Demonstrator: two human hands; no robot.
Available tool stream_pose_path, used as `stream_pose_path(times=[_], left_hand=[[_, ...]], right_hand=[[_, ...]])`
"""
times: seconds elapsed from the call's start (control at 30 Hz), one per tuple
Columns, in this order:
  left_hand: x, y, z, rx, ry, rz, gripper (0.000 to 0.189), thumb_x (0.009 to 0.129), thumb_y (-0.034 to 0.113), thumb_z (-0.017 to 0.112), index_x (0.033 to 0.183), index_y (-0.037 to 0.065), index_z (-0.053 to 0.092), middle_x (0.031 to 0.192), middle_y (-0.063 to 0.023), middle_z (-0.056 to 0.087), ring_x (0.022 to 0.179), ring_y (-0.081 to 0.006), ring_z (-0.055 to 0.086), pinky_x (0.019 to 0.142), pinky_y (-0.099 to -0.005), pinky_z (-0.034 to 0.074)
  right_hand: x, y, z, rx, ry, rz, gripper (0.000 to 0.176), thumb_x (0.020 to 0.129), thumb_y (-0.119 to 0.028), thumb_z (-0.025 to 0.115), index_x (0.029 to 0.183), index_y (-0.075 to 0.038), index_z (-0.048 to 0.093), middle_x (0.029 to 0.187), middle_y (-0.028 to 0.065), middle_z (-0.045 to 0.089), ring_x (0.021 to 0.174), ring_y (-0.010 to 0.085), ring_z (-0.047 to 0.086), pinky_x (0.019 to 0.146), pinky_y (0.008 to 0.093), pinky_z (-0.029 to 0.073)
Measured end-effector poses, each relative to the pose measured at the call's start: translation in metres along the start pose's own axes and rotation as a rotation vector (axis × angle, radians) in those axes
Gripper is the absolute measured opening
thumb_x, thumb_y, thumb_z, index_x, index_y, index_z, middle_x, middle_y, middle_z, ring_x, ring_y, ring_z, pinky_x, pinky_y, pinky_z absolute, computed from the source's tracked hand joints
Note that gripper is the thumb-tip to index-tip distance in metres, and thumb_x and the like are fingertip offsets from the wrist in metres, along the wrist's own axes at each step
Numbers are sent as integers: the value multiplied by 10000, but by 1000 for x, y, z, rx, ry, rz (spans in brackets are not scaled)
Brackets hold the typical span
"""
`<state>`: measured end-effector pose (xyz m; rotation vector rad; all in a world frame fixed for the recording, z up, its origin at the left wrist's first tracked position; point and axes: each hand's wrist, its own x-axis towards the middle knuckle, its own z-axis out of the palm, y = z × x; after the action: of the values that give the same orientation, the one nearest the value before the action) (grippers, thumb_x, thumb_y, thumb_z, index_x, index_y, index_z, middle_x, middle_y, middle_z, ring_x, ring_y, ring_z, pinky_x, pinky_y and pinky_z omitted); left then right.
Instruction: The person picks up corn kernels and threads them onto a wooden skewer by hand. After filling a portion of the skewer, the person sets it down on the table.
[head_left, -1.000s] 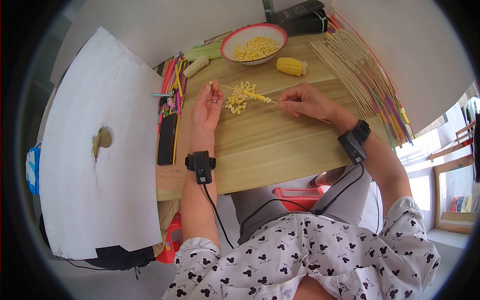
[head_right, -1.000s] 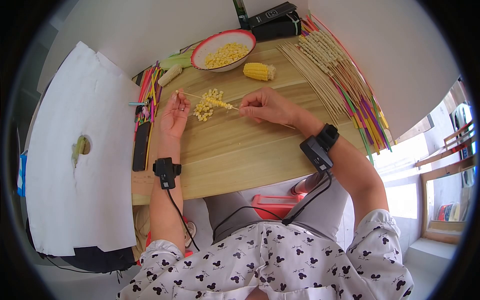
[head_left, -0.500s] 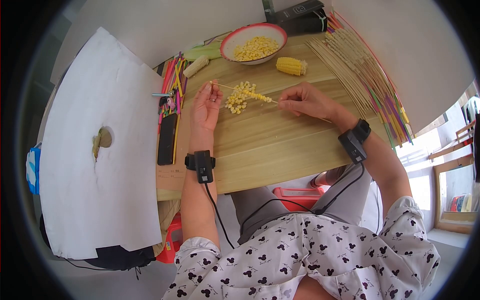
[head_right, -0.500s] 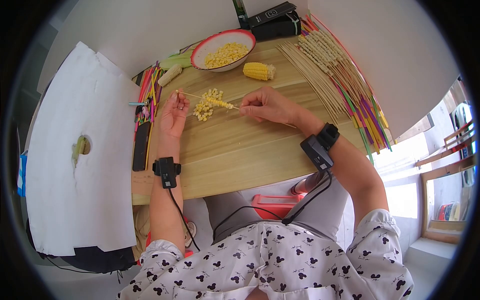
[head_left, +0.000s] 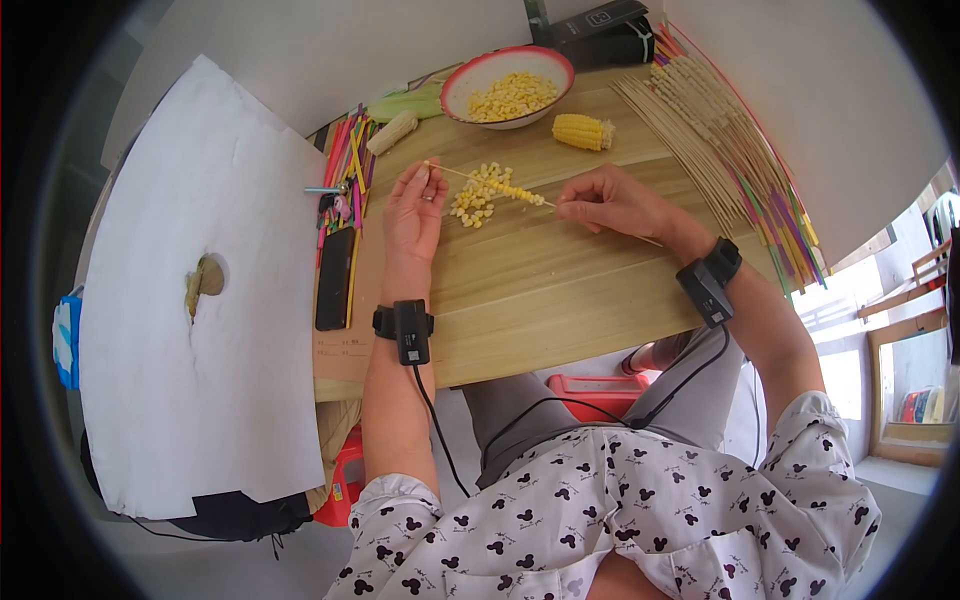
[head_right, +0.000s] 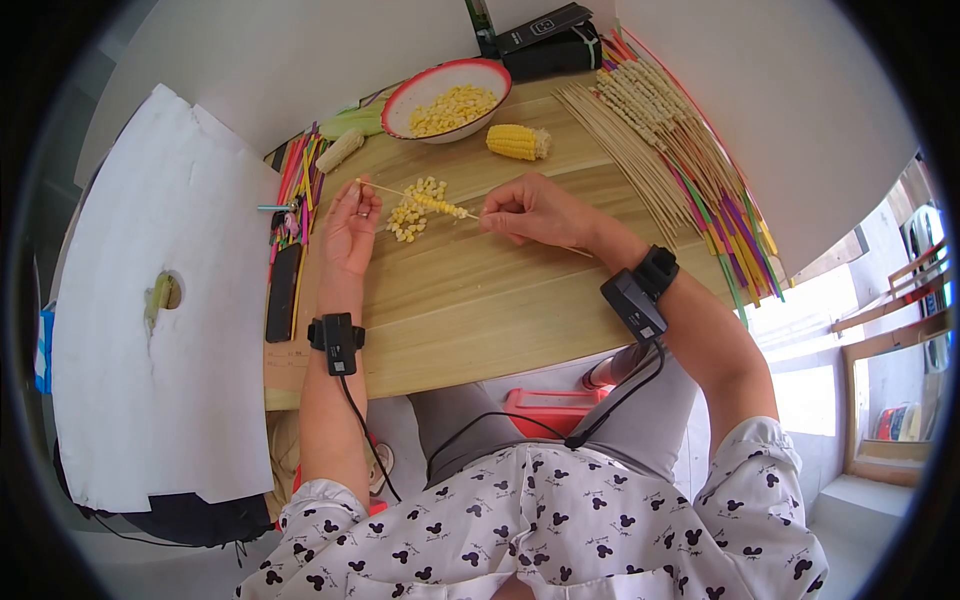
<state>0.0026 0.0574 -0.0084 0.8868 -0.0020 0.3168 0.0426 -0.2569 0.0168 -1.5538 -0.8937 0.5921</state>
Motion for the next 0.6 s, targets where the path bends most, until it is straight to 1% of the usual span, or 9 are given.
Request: stream_pose_path(times=[0.17, 0.23, 0.27, 0.33, 0.43, 0.6], left_hand=[[-2, 3, 6, 3, 10, -5, 242, 917, 63, 636, 1146, -3, 599, 1111, -129, 642, 932, -168, 617, 873, -327, 526], [-2, 4, 6, -38, 24, -33, 271, 925, 104, 643, 1156, -26, 590, 1032, -107, 649, 897, -159, 611, 852, -319, 526], [-1, 4, 5, -38, 23, -34, 271, 925, 104, 643, 1156, -26, 590, 1032, -107, 649, 897, -159, 611, 852, -319, 526], [1, 4, 3, -77, 13, -76, 289, 937, 128, 635, 1158, -52, 583, 973, -91, 648, 877, -160, 608, 844, -315, 523], [1, 4, 0, -123, -19, -120, 292, 941, 130, 633, 1153, -64, 581, 951, -90, 650, 872, -164, 610, 834, -314, 522], [1, 5, -1, -177, -53, -160, 278, 933, 111, 641, 1142, -63, 582, 968, -97, 644, 877, -164, 608, 819, -315, 522]], right_hand=[[1, 0, 0, 21, 5, -14, 168, 945, -174, 634, 882, -19, 651, 618, -55, 504, 560, 32, 432, 525, 210, 345], [1, -1, 0, 21, 7, -14, 171, 945, -178, 634, 877, -22, 651, 622, -56, 504, 561, 30, 434, 528, 210, 346], [1, -1, 0, 21, 7, -14, 171, 945, -178, 634, 877, -22, 651, 622, -56, 504, 561, 30, 434, 528, 210, 346], [0, -1, 0, 24, 6, -14, 174, 945, -182, 635, 873, -24, 651, 624, -57, 505, 563, 30, 432, 530, 210, 347], [-1, -3, 0, 27, 11, -4, 178, 944, -187, 638, 871, -25, 653, 624, -56, 506, 564, 30, 430, 529, 211, 345], [0, -2, -1, 21, 5, 2, 179, 943, -191, 638, 879, -25, 660, 613, -58, 500, 560, 30, 423, 526, 213, 340]])
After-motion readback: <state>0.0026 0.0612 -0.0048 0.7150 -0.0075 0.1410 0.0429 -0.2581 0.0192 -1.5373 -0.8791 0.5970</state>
